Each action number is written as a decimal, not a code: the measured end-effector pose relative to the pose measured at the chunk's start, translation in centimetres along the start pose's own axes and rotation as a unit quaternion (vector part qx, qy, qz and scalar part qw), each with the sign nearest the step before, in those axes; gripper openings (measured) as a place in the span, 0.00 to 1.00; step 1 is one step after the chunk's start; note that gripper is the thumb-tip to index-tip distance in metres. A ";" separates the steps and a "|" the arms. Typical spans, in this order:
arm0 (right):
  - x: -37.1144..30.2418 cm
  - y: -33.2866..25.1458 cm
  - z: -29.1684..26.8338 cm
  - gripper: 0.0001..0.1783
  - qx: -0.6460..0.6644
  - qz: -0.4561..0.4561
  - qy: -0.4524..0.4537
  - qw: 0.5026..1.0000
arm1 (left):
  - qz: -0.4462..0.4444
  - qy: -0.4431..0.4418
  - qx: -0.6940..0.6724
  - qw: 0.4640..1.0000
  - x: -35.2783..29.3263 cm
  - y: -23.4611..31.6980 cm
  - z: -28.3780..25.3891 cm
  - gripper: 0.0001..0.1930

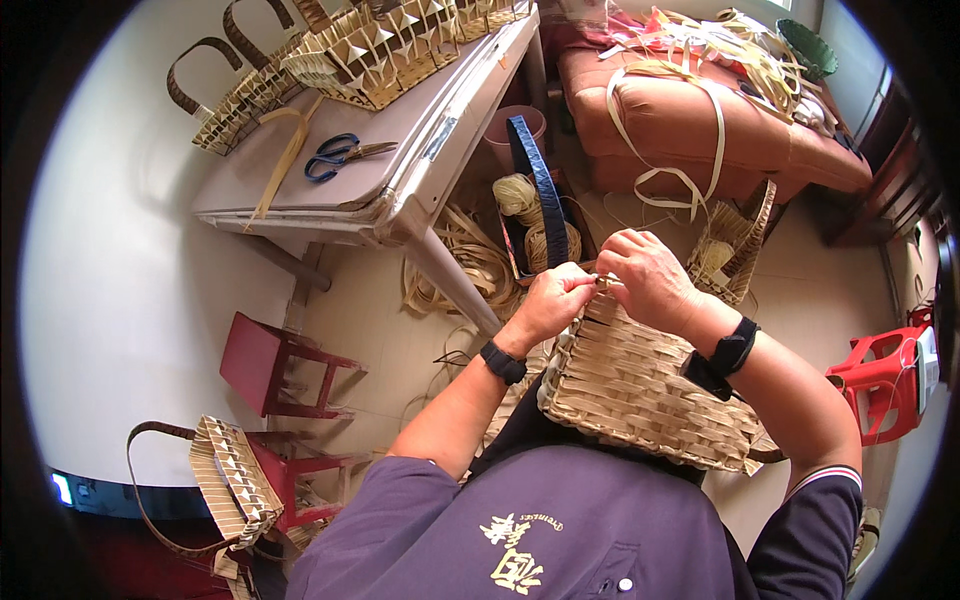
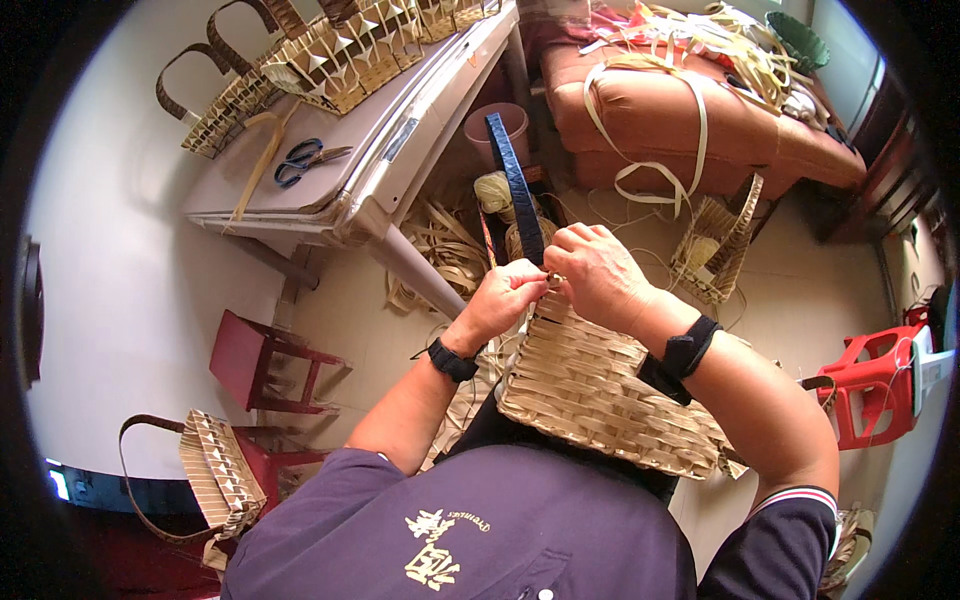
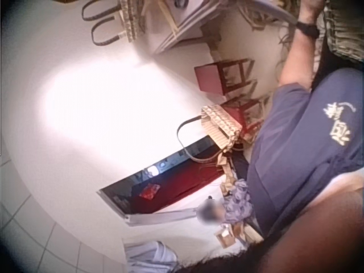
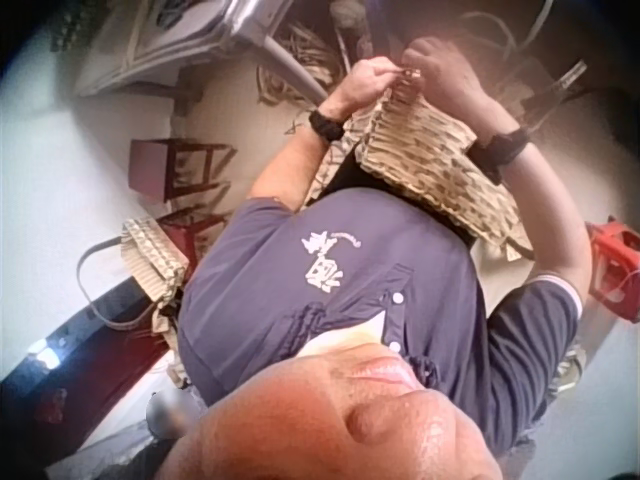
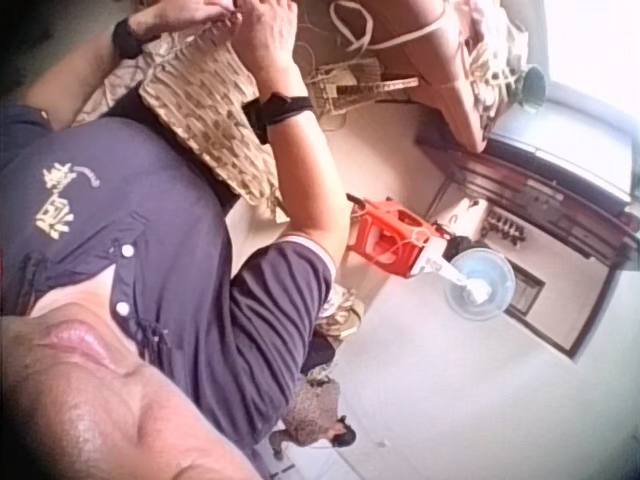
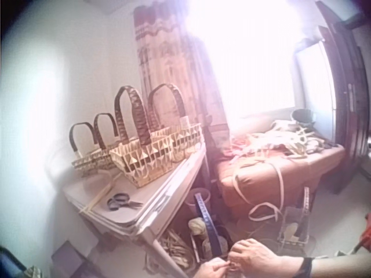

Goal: The person weaves a basket by hand, threading strips of material through the existing frame and securing them to the top edge.

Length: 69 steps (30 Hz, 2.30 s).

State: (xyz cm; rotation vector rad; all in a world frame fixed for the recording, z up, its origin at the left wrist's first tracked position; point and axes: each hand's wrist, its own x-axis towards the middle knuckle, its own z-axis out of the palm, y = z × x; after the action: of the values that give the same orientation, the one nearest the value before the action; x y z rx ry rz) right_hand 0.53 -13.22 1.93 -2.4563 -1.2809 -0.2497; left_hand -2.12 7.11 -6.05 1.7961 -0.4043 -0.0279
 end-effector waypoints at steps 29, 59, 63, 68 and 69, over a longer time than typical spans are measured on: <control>-0.1 -0.4 -1.0 0.08 0.070 0.160 -0.056 0.983 | -0.195 -0.102 -0.418 0.881 -0.1 -3.5 0.2 0.11; -12.0 -6.0 -23.3 0.12 0.219 0.266 0.068 0.936 | 0.108 -0.343 0.000 0.933 8.1 20.6 6.8 0.22; -11.5 -7.7 -22.9 0.10 0.196 0.221 0.121 0.948 | 0.141 -0.405 -0.013 0.903 9.0 22.4 8.0 0.22; -11.1 -7.4 -22.0 0.07 0.217 0.263 0.188 0.921 | 0.035 -0.412 -0.162 0.896 8.6 22.0 6.9 0.17; -11.2 -7.1 -21.8 0.07 0.229 0.274 0.198 0.913 | 0.032 -0.409 -0.159 0.898 8.2 22.0 6.6 0.17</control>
State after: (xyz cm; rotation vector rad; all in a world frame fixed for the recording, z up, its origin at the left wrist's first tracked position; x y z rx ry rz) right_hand -11.46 -26.48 20.15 -2.0973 -0.3906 -0.2442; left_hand -1.54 -5.91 14.53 1.3722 -0.9929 -0.7809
